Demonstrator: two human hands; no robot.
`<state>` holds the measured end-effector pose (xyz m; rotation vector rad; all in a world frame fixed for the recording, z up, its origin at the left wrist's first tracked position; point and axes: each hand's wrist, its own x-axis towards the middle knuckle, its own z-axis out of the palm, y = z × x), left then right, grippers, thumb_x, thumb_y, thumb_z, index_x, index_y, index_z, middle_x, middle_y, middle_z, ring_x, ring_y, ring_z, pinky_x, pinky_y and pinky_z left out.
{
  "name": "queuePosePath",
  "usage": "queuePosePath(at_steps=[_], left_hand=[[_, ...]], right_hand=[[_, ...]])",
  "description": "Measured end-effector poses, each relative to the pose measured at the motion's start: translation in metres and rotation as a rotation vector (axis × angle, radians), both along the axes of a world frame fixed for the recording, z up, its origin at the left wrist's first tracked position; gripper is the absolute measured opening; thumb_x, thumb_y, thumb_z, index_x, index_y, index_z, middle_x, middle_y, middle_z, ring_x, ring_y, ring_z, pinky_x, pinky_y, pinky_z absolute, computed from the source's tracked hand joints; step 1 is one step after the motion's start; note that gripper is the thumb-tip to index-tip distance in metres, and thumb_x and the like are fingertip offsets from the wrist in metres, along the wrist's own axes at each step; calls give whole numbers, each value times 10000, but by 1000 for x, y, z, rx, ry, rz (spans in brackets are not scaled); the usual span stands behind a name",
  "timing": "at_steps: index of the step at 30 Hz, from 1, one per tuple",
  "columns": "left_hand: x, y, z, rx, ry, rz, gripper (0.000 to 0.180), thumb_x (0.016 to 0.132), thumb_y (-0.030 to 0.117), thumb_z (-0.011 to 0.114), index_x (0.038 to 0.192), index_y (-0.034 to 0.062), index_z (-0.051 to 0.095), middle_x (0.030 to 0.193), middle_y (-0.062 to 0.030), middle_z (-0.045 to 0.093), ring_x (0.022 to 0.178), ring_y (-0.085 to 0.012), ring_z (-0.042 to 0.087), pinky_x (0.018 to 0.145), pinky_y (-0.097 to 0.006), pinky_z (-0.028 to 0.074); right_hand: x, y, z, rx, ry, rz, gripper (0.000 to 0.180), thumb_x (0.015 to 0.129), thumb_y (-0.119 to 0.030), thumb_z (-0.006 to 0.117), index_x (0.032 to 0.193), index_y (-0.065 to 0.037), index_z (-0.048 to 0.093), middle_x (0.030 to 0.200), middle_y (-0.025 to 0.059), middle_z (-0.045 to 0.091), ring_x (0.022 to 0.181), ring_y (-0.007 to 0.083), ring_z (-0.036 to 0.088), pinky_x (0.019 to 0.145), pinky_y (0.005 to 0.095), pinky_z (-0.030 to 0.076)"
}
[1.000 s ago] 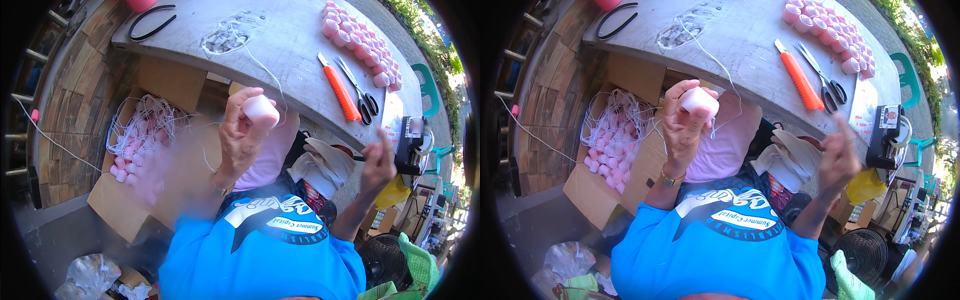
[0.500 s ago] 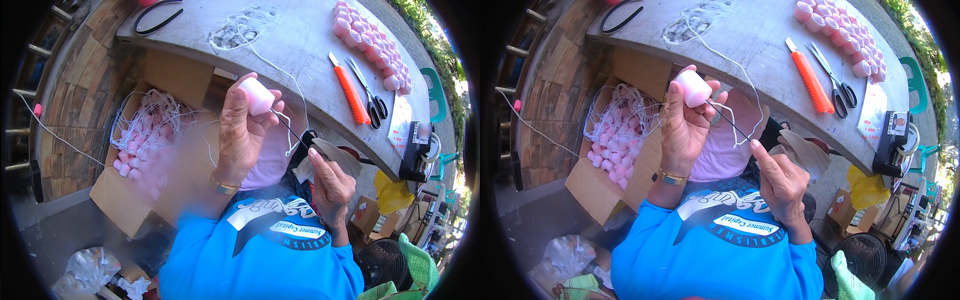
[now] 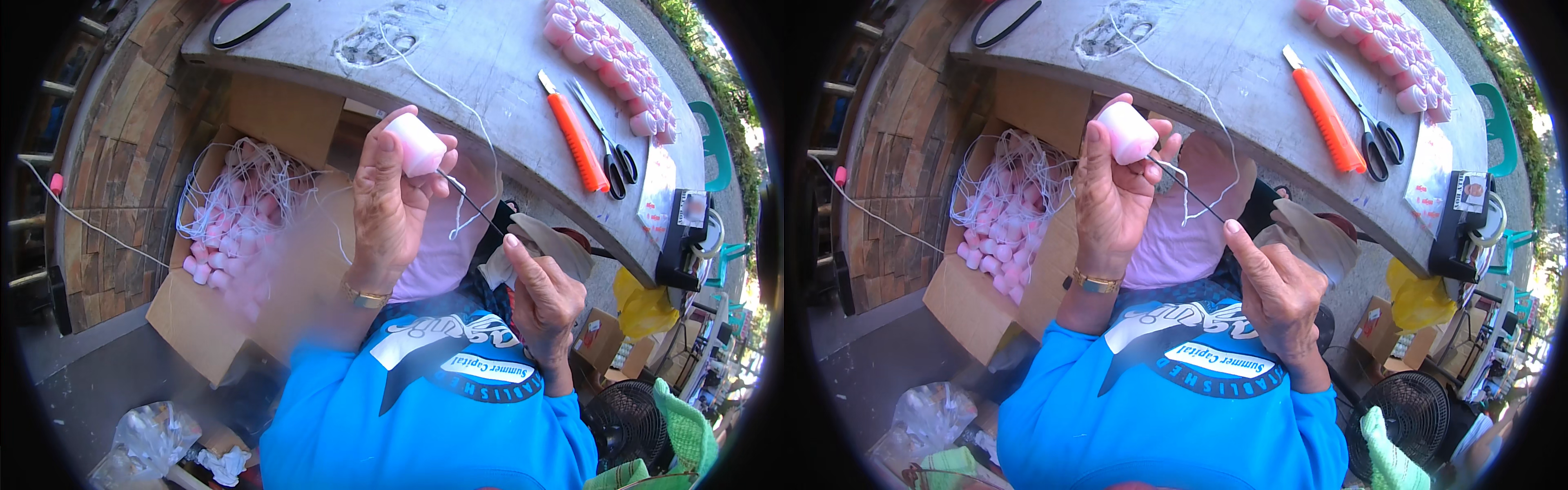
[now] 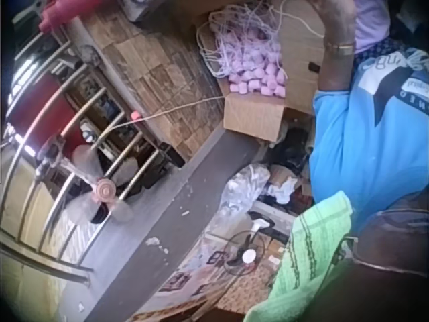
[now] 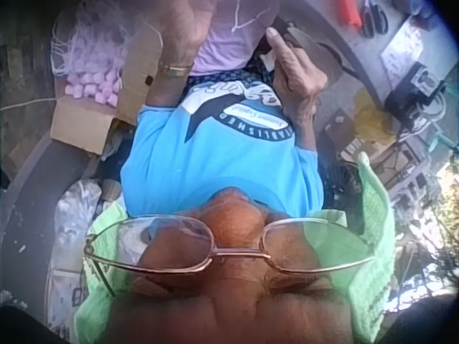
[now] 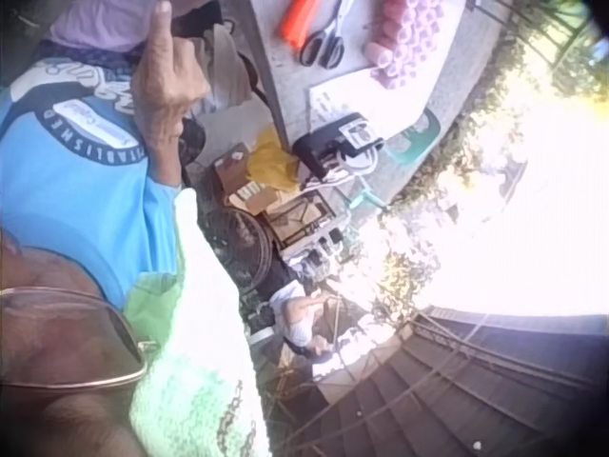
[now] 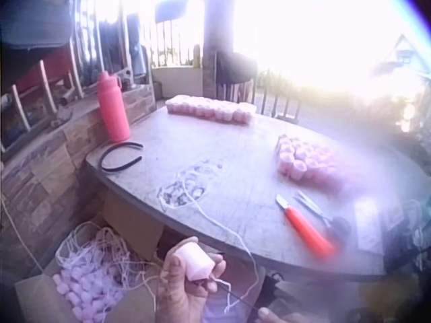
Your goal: The person inserts a white wick into the top of small pink cylindrical candles, trims the wick with scissors, and wipes the candle with a cloth. The person repeats this process for several candles, placing finished units on the table.
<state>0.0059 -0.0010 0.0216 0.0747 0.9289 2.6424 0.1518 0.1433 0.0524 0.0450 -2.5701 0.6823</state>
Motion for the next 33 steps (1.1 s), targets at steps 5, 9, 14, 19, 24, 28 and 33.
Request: queuePosePath(at_steps=[5, 9, 14, 19, 24, 28, 33], left_hand=[[-1, 2, -6, 50, -66, -26, 578, 926, 456, 572, 1317, 54, 428, 1032, -207, 648, 734, -194, 678, 743, -263, 585], [0, 2, -6, 56, -64, -36, 580, 918, 455, 583, 1320, 67, 430, 1052, -204, 643, 858, -244, 691, 683, -221, 585], [1, 5, -5, 106, -108, -18, 481, 969, 417, 511, 1295, 68, 456, 1033, -202, 654, 891, -230, 684, 652, -245, 569], [2, 7, -9, 197, -183, -32, 483, 965, 415, 525, 1301, 77, 449, 1049, -212, 647, 913, -249, 684, 680, -257, 574], [3, 8, -9, 204, -192, -43, 476, 964, 415, 529, 1294, 81, 454, 1049, -210, 647, 925, -255, 681, 703, -263, 575], [2, 6, -13, 248, -177, -71, 475, 962, 417, 533, 1289, 81, 458, 1043, -207, 648, 921, -253, 681, 718, -264, 575], [1, 8, -15, 216, -201, -44, 474, 960, 420, 536, 1282, 80, 462, 1027, -203, 652, 891, -250, 685, 732, -267, 578]], right_hand=[[2, 0, -1, -2, -8, -10, 502, 703, 78, 702, 1166, -116, 695, 569, 43, 510, 477, 141, 506, 467, 315, 425], [3, 2, -2, 15, -19, -18, 496, 717, 77, 695, 1174, -117, 691, 563, 40, 505, 479, 135, 508, 469, 309, 427], [1, -5, -5, -111, -3, -25, 504, 723, 91, 676, 1184, -115, 685, 571, 48, 507, 481, 138, 513, 456, 317, 426], [3, -3, -7, -105, -22, -15, 533, 715, 113, 656, 1200, -105, 674, 576, 54, 502, 477, 142, 506, 451, 321, 422], [2, -3, -6, -97, -32, -2, 572, 690, 131, 645, 1219, -86, 658, 575, 50, 481, 475, 147, 494, 446, 319, 405], [2, -3, -8, -93, -23, -3, 574, 685, 132, 648, 1217, -84, 659, 576, 50, 483, 476, 145, 496, 446, 315, 405], [2, -4, -6, -98, -22, -21, 547, 696, 114, 661, 1200, -98, 673, 576, 50, 506, 475, 138, 506, 452, 316, 422]])
